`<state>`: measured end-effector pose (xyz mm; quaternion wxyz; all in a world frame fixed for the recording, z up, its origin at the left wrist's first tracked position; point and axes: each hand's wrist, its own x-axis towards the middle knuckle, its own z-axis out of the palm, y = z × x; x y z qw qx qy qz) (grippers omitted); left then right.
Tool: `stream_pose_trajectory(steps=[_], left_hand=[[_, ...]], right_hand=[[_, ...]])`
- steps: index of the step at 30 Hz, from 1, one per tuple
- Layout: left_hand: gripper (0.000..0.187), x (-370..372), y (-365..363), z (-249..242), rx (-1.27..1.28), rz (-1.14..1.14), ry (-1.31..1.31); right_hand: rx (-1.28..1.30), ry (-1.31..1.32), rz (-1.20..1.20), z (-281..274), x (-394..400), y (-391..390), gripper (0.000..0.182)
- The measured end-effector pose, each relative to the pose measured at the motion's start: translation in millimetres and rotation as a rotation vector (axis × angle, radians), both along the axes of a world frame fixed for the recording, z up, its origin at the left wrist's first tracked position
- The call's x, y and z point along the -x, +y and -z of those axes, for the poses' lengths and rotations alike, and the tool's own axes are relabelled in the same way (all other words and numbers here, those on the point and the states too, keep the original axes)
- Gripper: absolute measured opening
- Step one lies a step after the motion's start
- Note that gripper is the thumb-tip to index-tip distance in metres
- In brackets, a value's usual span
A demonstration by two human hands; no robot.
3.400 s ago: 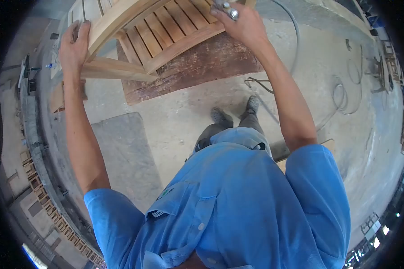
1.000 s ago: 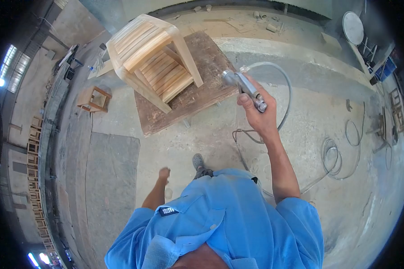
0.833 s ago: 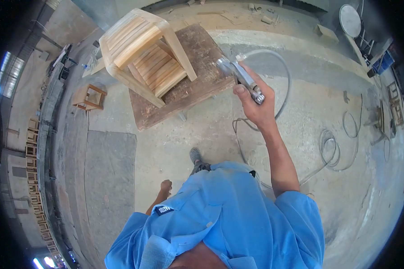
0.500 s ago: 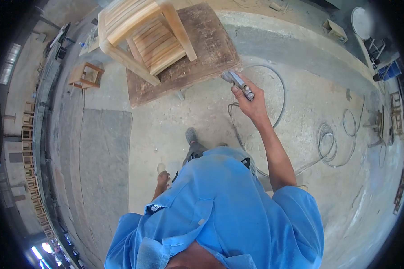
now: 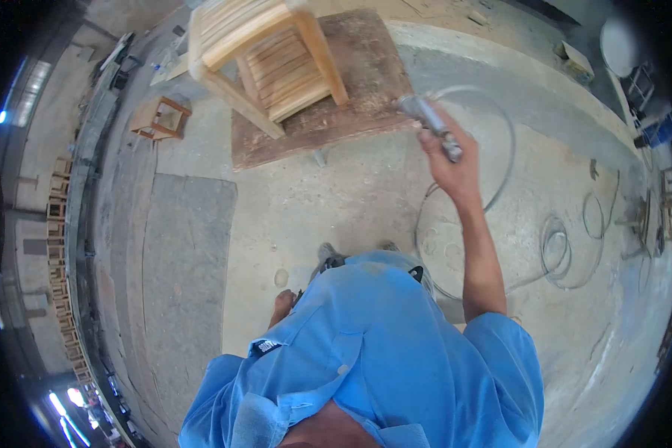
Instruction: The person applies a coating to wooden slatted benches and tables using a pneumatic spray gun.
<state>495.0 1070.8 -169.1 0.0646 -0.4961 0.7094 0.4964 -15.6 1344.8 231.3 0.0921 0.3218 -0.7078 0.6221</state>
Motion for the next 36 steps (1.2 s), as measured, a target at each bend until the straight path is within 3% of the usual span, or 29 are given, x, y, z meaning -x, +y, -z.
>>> stream_pose_trajectory(steps=[1, 3, 7, 8, 13, 15, 18, 19, 20, 23, 24, 27, 28, 31, 32, 34, 36], left_hand=[[0.051, -4, -9, 8, 0.008, 0.010, 0.024], [0.052, 24, -4, -36, -0.182, -0.405, 0.026], [0.049, 47, -45, -81, -0.168, -0.461, -0.029], [0.057, 48, -54, -83, -0.128, -0.484, 0.000], [0.056, 36, -95, -72, -0.135, -0.530, 0.018], [0.056, 25, -96, -60, -0.151, -0.571, 0.011], [0.057, -16, -89, 2, -0.231, -0.568, 0.022], [0.058, -18, -86, 3, -0.266, -0.565, 0.034], [0.042, -22, -73, 4, -0.182, -0.619, 0.077], [0.020, -74, -86, 96, 0.357, 0.244, 0.007], [0.019, -72, -78, 79, 0.633, 0.432, 0.062], [0.020, -67, -75, 72, 0.544, 0.324, 0.056], [0.022, -68, -78, 72, 0.583, 0.317, 0.201], [0.027, -60, -95, 73, 0.244, 0.049, 0.380], [0.030, -60, -107, 85, 0.169, 0.076, 0.275], [0.027, -59, -131, 102, 0.181, 0.040, 0.353], [0.028, -56, -150, 100, 0.131, 0.010, 0.296]], right_hand=[[0.044, -0.006, -0.037, -22, -9, -1, 0.047], [0.138, 0.021, -0.131, -57, -29, -12, 0.050], [0.213, 0.142, -0.341, -76, -54, -78, 0.055], [0.205, 0.151, -0.377, -74, -60, -97, 0.055], [0.125, 0.127, -0.390, -13, -56, -197, 0.051], [-0.015, -0.039, -0.407, 11, -56, -208, 0.046], [-0.133, -0.022, -0.395, 63, -52, -220, 0.045], [-0.210, -0.050, -0.386, 74, -51, -221, 0.045], [-0.285, -0.079, -0.377, 86, -52, -221, 0.045], [-0.529, -0.169, -0.322, 113, -49, -231, 0.045], [-0.611, -0.199, -0.295, 115, -48, -232, 0.045], [-0.496, -0.118, -0.324, 97, -44, -241, 0.044], [-0.423, -0.098, -0.344, 78, -49, -243, 0.044], [-0.218, 0.007, -0.396, 6, -65, -244, 0.046], [-0.152, 0.043, -0.410, -18, -73, -241, 0.047], [-0.018, 0.085, -0.436, -62, -90, -241, 0.050], [0.078, 0.090, -0.448, -67, -105, -245, 0.051]])
